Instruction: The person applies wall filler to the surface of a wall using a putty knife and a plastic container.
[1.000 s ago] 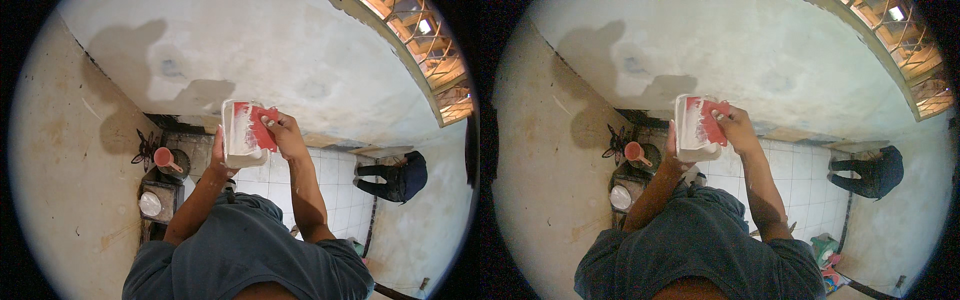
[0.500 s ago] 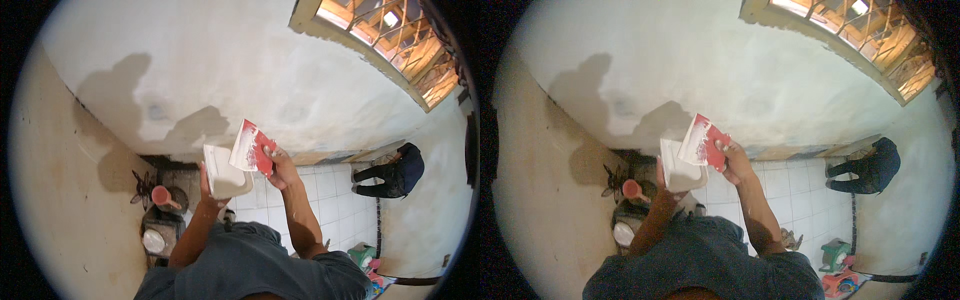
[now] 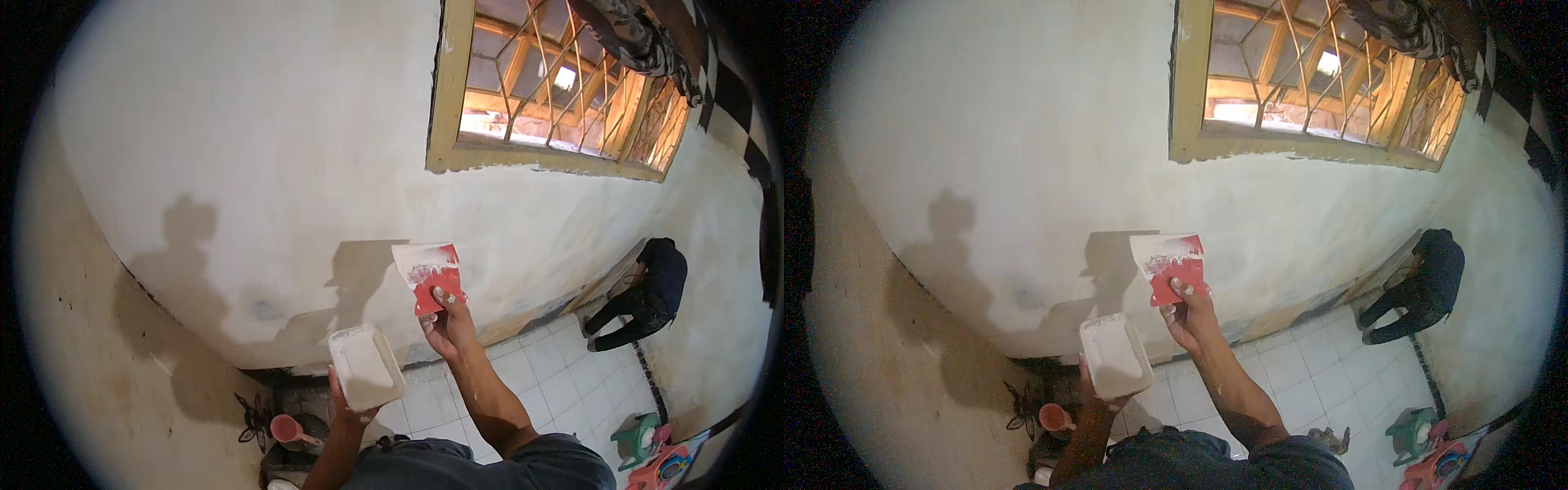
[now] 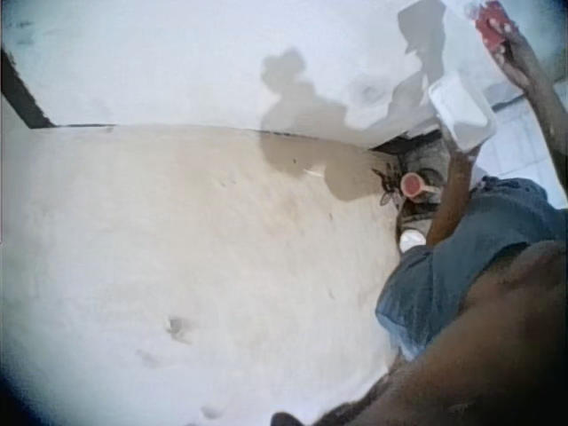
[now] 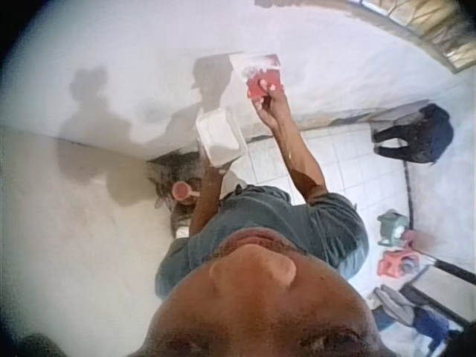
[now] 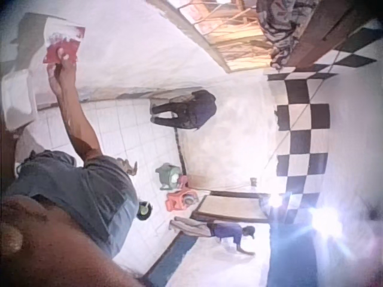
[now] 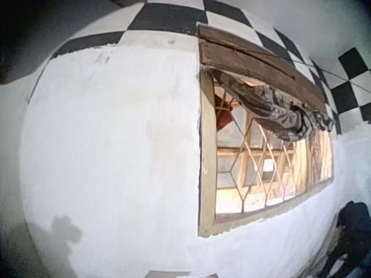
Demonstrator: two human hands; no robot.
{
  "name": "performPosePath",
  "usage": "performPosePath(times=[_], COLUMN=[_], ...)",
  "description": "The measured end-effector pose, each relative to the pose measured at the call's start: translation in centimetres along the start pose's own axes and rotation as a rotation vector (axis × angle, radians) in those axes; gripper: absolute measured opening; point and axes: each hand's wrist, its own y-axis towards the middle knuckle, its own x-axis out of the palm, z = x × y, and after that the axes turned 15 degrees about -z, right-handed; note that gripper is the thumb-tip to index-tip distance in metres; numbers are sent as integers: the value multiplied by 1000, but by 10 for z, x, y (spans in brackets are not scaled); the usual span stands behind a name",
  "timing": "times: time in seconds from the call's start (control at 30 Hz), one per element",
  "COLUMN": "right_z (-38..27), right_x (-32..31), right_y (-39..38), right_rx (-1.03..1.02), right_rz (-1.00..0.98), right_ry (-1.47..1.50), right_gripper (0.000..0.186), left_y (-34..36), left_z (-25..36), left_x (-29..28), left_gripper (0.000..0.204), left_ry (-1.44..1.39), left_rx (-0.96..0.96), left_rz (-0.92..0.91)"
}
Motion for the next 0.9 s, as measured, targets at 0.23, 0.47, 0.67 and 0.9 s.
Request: performPosePath(times=[0.23, 0.47, 0.67, 0.9], right_z=[-25, -43, -78, -127], right_x=[37, 67, 44, -59], right_y=[45, 62, 60, 55], right_rx=[-209, -410, -590, -689], right_rz=[72, -51, -12, 160], right_ry=[-58, -53, -78, -226], right_gripper=[14, 11, 12, 12], left_y=[11, 6, 6, 17], left_z=[19, 28, 29, 10], left_x=[-1, -5, -24, -18], left_gripper=[76, 77, 77, 70], left_ry=[106, 56, 24, 218], left_rx=[-3, 7, -23, 40], left_rz=[-54, -78, -114, 50])
